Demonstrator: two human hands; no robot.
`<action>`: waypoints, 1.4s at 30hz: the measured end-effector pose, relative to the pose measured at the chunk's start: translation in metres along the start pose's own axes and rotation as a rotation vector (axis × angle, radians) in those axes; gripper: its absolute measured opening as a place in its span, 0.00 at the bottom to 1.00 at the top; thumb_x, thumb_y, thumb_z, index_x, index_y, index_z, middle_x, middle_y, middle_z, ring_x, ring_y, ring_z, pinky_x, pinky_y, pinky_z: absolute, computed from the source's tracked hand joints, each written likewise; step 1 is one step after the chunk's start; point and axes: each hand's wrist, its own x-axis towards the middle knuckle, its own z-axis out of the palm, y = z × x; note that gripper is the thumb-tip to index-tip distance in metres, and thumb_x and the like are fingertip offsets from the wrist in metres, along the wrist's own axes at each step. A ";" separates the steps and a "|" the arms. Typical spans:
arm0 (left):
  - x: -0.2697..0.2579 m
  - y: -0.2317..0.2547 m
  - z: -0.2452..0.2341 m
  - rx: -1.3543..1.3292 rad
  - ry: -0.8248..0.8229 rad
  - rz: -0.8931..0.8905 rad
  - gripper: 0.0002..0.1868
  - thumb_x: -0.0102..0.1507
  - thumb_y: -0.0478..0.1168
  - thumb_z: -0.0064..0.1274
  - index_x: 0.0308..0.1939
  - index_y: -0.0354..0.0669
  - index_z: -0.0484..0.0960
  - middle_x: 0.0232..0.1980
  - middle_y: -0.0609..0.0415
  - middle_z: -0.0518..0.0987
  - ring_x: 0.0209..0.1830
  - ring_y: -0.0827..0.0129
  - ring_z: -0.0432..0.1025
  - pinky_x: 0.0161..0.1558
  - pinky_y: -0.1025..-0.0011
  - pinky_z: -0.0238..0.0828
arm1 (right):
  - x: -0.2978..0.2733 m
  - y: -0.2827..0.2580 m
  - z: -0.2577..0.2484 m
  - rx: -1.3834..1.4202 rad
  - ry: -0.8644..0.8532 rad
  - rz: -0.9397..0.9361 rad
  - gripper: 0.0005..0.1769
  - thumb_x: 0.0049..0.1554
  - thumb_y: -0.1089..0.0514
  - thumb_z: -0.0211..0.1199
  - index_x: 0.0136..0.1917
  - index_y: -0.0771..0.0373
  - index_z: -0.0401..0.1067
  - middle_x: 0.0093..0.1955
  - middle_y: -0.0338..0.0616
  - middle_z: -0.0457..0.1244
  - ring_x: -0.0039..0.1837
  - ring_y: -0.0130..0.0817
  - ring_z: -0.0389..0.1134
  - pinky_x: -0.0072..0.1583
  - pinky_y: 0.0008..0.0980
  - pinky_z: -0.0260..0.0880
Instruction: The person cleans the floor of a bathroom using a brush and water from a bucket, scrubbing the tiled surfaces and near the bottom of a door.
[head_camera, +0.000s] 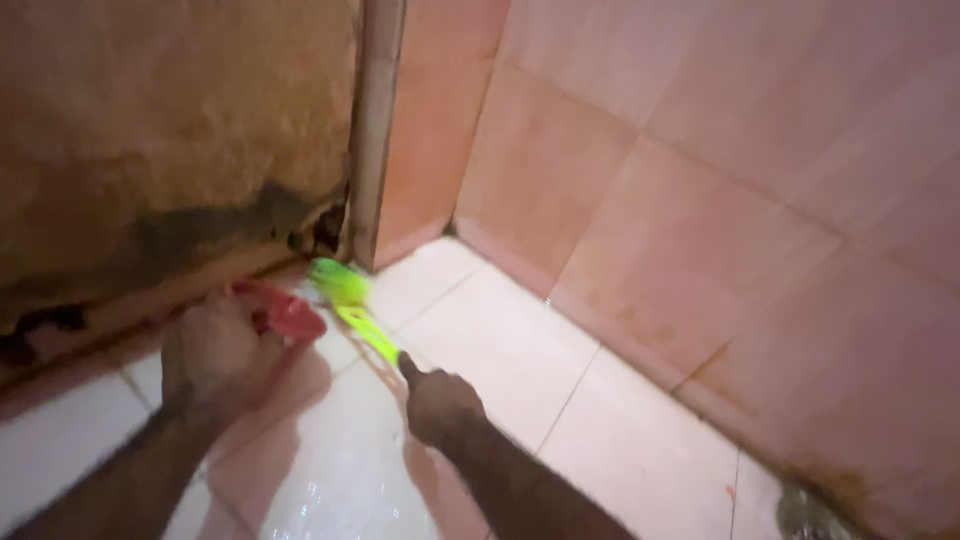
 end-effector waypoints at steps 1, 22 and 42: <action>0.001 0.006 0.000 0.072 -0.041 -0.019 0.28 0.59 0.65 0.61 0.47 0.46 0.88 0.44 0.44 0.86 0.44 0.55 0.82 0.51 0.59 0.80 | 0.002 0.004 -0.011 0.076 0.065 0.039 0.41 0.55 0.61 0.57 0.79 0.61 0.50 0.48 0.58 0.70 0.48 0.52 0.72 0.52 0.50 0.75; -0.011 0.050 -0.041 0.032 -0.168 0.097 0.21 0.57 0.57 0.61 0.50 0.53 0.89 0.44 0.46 0.87 0.44 0.56 0.83 0.49 0.58 0.81 | -0.045 0.028 -0.027 0.439 -0.055 0.344 0.27 0.67 0.43 0.47 0.56 0.71 0.72 0.41 0.53 0.69 0.32 0.43 0.71 0.39 0.40 0.75; -0.014 0.065 -0.051 0.010 -0.195 0.127 0.16 0.54 0.46 0.62 0.43 0.45 0.90 0.42 0.40 0.85 0.45 0.50 0.81 0.51 0.56 0.78 | -0.046 -0.006 -0.016 0.368 -0.050 0.086 0.37 0.57 0.58 0.51 0.78 0.65 0.52 0.49 0.64 0.69 0.49 0.58 0.74 0.53 0.52 0.77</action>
